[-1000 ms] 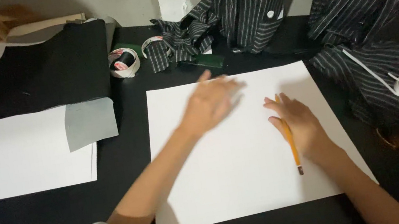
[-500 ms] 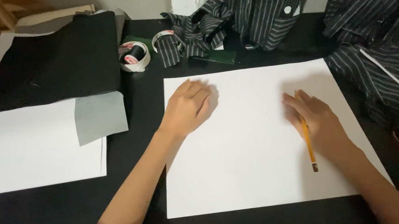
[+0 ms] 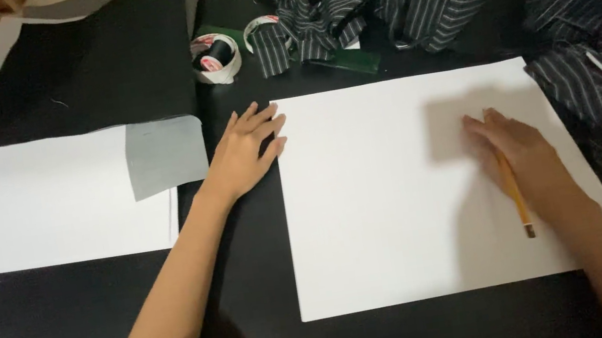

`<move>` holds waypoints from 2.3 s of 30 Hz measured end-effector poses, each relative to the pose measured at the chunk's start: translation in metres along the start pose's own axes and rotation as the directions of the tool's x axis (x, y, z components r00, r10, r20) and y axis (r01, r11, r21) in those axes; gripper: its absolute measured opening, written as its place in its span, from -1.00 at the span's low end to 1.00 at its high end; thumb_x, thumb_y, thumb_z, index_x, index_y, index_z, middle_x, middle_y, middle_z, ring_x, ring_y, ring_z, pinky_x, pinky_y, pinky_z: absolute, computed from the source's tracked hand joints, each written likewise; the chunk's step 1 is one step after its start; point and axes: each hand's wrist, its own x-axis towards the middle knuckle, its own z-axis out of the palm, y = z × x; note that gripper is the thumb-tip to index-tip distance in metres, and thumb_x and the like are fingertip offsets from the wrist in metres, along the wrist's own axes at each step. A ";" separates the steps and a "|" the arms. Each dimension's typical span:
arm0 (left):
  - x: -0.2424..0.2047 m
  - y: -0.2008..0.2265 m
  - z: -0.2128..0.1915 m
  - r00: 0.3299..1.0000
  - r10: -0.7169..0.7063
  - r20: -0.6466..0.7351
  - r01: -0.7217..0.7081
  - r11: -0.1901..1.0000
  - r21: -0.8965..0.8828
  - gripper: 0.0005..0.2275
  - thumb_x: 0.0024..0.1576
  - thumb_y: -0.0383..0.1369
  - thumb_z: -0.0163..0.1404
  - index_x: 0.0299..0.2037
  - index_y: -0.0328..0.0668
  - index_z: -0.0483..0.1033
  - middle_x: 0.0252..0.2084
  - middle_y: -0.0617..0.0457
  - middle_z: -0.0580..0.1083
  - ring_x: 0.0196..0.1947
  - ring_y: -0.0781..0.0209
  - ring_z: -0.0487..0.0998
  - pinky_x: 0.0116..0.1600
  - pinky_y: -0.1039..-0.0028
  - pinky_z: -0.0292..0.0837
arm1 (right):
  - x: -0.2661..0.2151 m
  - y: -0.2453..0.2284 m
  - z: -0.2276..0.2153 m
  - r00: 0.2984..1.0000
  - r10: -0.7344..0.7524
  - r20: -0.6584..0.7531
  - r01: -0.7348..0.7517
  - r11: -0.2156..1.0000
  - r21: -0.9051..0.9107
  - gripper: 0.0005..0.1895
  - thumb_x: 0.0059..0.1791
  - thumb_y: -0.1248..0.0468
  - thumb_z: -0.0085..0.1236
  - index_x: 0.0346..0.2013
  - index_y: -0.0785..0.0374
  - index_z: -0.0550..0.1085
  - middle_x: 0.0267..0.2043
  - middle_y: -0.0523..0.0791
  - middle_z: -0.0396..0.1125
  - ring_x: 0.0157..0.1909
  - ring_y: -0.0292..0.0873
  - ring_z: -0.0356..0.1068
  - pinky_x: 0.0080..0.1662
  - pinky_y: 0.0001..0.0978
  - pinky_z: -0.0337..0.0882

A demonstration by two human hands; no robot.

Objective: Drafting a pattern on a white sheet of paper using a pencil and a green ruler.

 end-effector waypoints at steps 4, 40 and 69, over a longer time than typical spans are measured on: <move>0.000 -0.006 0.004 0.999 -0.010 -0.051 0.007 0.999 -0.049 -0.74 0.12 -0.33 -0.04 -0.01 -0.21 0.40 0.19 -0.13 0.32 0.27 -0.24 0.15 0.25 -0.11 -0.02 | 0.004 -0.017 -0.003 0.930 -0.280 -0.237 0.209 0.935 -0.286 -0.62 -0.02 0.58 0.10 0.07 0.28 0.44 -0.12 0.06 0.38 -0.10 -0.01 0.39 0.02 -0.22 0.36; -0.005 0.011 -0.036 0.646 -0.545 -0.534 0.263 0.816 -0.514 -0.60 0.19 -0.47 -0.24 0.26 -0.34 0.13 0.23 -0.32 0.24 0.26 -0.26 0.18 0.28 0.03 0.07 | 0.082 -0.117 0.084 0.934 0.355 0.034 -0.110 0.197 0.974 -0.78 -0.10 0.40 0.07 -0.18 0.39 0.36 -0.54 -0.01 0.28 -0.54 -0.19 0.32 -0.37 -0.48 0.34; -0.006 0.026 0.008 0.993 -0.106 0.047 0.101 0.989 0.106 -0.63 0.19 -0.37 -0.22 0.22 -0.14 0.27 0.28 -0.01 0.24 0.33 -0.15 0.06 0.30 -0.22 -0.20 | 0.083 -0.133 0.057 0.939 0.322 0.116 -0.212 0.281 0.936 -0.70 -0.10 0.31 0.15 -0.66 0.23 0.27 -0.67 0.05 0.37 -0.72 -0.19 0.37 -0.53 -0.52 0.33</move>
